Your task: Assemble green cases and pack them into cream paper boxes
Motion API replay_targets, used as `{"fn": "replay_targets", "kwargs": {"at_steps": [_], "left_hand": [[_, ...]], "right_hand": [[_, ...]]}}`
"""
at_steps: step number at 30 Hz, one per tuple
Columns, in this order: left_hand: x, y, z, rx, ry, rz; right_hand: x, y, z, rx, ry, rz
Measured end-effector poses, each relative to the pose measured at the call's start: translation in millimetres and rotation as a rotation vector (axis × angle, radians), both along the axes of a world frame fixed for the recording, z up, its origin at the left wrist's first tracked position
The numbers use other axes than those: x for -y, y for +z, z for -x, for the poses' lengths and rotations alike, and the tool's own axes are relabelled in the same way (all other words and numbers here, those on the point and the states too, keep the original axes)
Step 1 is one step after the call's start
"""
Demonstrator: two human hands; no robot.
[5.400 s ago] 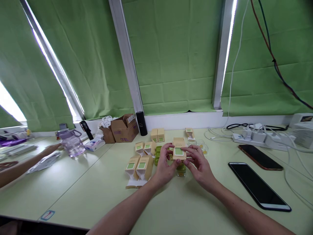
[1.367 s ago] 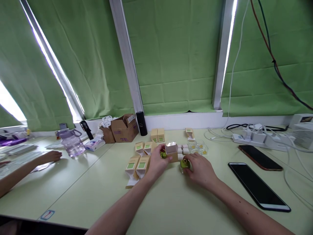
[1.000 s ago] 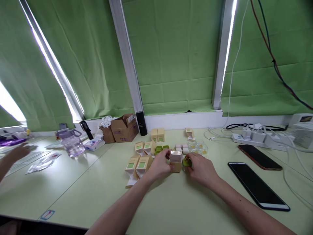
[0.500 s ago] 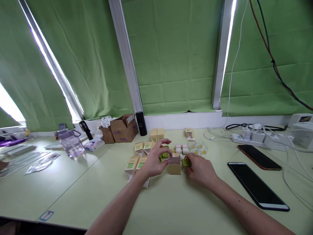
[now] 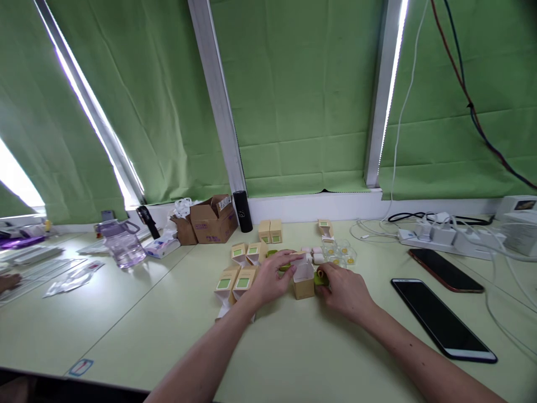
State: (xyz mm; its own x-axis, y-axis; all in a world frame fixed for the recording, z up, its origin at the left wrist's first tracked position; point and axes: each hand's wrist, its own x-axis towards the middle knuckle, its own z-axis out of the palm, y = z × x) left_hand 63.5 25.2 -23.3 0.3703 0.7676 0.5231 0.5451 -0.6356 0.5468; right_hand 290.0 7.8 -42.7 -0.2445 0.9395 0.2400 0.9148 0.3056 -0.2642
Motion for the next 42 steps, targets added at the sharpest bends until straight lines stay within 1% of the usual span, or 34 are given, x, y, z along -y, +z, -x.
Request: {"fn": "replay_targets", "kwargs": {"at_steps": [3, 7, 9, 13, 16, 20, 23, 26, 28, 30, 32, 34, 36, 38, 40, 42], "left_hand": [[0.9, -2.7, -6.6, 0.109, 0.018, 0.038], [-2.1, -7.4, -8.4, 0.219, 0.001, 0.103], [-4.6, -10.0, -7.3, 0.29, -0.03, 0.159], [-10.5, -16.1, -6.3, 0.455, -0.134, 0.306], [-15.5, -22.5, -7.1, 0.555, -0.166, 0.379], [-21.0, -29.8, -7.4, 0.621, -0.168, 0.435], [-22.2, -31.5, -6.6, 0.642, -0.175, 0.46], [-21.5, -30.8, -5.7, 0.655, -0.183, 0.489], [-20.9, -30.1, -5.3, 0.669, -0.19, 0.511], [-20.3, -29.3, -5.4, 0.687, -0.2, 0.529], [-19.4, -28.4, -5.8, 0.699, -0.209, 0.54], [-18.0, -27.3, -6.5, 0.695, -0.221, 0.552], [-16.2, -26.1, -7.5, 0.686, -0.231, 0.565], [-14.3, -25.0, -9.0, 0.682, -0.238, 0.568], [-12.6, -24.1, -10.8, 0.688, -0.249, 0.558], [-11.2, -23.4, -12.4, 0.695, -0.271, 0.542]], "right_hand": [[-0.3, 0.7, -0.5, 0.005, 0.0, 0.013], [-1.6, 1.2, -1.3, 0.015, -0.003, 0.042], [-2.0, 1.1, -1.4, 0.016, -0.005, 0.044], [-1.6, 1.4, -1.5, 0.006, -0.002, 0.049], [-1.5, 2.0, -1.9, -0.008, 0.008, 0.056], [-2.9, 3.3, -2.8, -0.027, 0.03, 0.077], [-4.2, 3.9, -3.9, -0.032, 0.009, 0.083], [-6.5, 2.7, -7.1, -0.061, -0.029, 0.022], [-9.3, 0.6, -10.8, -0.119, -0.051, -0.069], [-12.8, -1.9, -15.1, -0.223, -0.071, -0.181], [-15.6, -3.6, -18.3, -0.386, -0.069, -0.293], [-16.2, -4.0, -18.9, -0.596, -0.002, -0.353], [-13.8, -3.0, -16.3, -0.789, 0.112, -0.344], [-9.2, -1.7, -11.5, -0.901, 0.213, -0.303], [-4.1, -1.3, -6.2, -0.931, 0.281, -0.264], [-0.4, -2.4, -2.4, -0.902, 0.34, -0.216]]}}
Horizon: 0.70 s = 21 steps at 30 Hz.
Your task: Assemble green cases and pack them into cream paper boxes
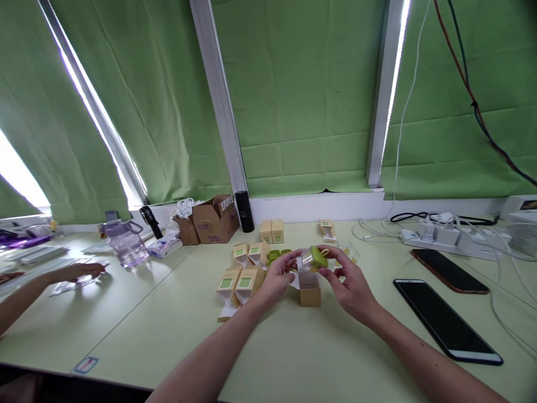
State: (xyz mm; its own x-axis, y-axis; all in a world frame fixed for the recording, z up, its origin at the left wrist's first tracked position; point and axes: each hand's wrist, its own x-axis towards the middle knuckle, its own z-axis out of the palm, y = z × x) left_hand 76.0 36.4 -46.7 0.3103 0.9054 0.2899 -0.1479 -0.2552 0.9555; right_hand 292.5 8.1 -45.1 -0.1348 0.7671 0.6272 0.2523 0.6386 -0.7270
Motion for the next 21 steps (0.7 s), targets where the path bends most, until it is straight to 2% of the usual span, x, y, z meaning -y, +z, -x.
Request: {"fn": "replay_targets", "kwargs": {"at_steps": [4, 12, 21], "left_hand": [[0.5, -0.3, -1.4, 0.009, -0.017, -0.027], [-1.6, -2.3, -0.9, 0.007, -0.015, -0.019], [-0.7, -1.7, 0.6, -0.012, 0.01, 0.007]], "right_hand": [[0.2, -4.8, 1.1, 0.118, 0.049, 0.0], [-7.9, -4.5, -5.8, 0.25, -0.043, -0.049], [-2.0, -4.1, -5.3, 0.453, -0.077, -0.129]]}}
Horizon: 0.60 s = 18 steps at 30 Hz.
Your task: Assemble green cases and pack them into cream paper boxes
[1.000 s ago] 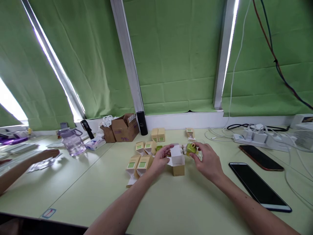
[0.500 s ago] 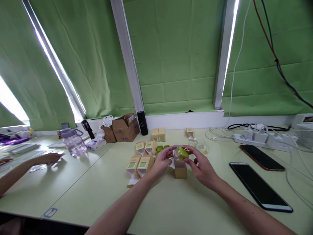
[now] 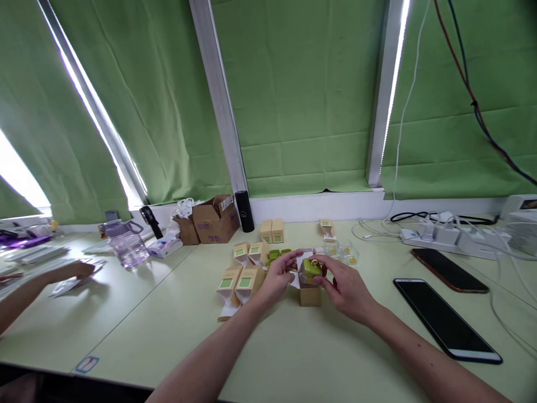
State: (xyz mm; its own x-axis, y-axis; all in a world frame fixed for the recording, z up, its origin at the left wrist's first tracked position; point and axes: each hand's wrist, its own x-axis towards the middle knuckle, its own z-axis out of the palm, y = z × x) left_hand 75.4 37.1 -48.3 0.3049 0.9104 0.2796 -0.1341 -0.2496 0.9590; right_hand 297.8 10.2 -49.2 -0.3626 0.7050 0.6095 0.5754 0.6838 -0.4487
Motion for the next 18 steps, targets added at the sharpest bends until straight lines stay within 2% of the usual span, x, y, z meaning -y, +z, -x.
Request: {"fn": "replay_targets", "kwargs": {"at_steps": [8, 18], "left_hand": [[-0.5, -0.5, -0.1, -0.01, 0.011, -0.009], [-3.0, -2.9, -1.1, -0.005, 0.024, -0.006]], "right_hand": [[5.7, 0.6, 3.4, 0.037, -0.019, 0.024], [7.2, -2.1, 5.3, -0.002, 0.088, 0.028]]}}
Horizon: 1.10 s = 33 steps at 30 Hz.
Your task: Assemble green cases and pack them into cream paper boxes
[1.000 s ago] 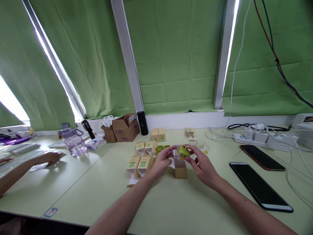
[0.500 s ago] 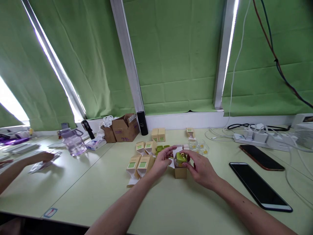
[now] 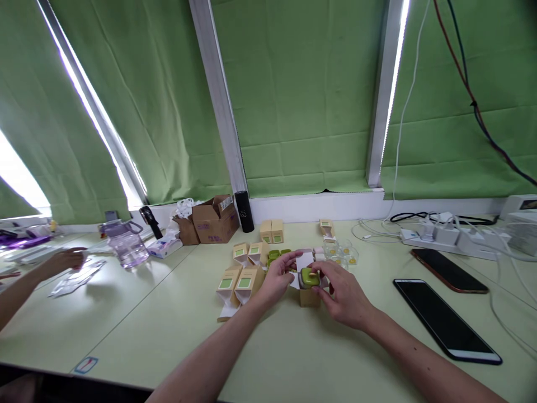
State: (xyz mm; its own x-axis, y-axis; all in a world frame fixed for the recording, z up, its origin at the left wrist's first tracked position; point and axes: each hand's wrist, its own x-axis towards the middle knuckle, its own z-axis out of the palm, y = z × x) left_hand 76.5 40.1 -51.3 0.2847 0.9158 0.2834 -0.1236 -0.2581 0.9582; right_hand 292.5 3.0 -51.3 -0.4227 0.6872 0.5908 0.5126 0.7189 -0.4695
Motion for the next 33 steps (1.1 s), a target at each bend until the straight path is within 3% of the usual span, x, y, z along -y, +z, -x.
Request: {"fn": "replay_targets", "kwargs": {"at_steps": [16, 24, 33], "left_hand": [[4.4, 3.4, -1.3, -0.015, 0.01, -0.011], [6.1, 4.7, -2.5, -0.005, -0.009, -0.006], [4.7, 3.8, -2.9, 0.005, -0.011, -0.006]], "right_hand": [[-10.6, -9.3, 9.7, -0.078, -0.06, -0.056], [-9.7, -5.7, 11.6, -0.158, -0.061, 0.067], [-11.8, -7.3, 12.8, -0.177, -0.06, 0.092]]}}
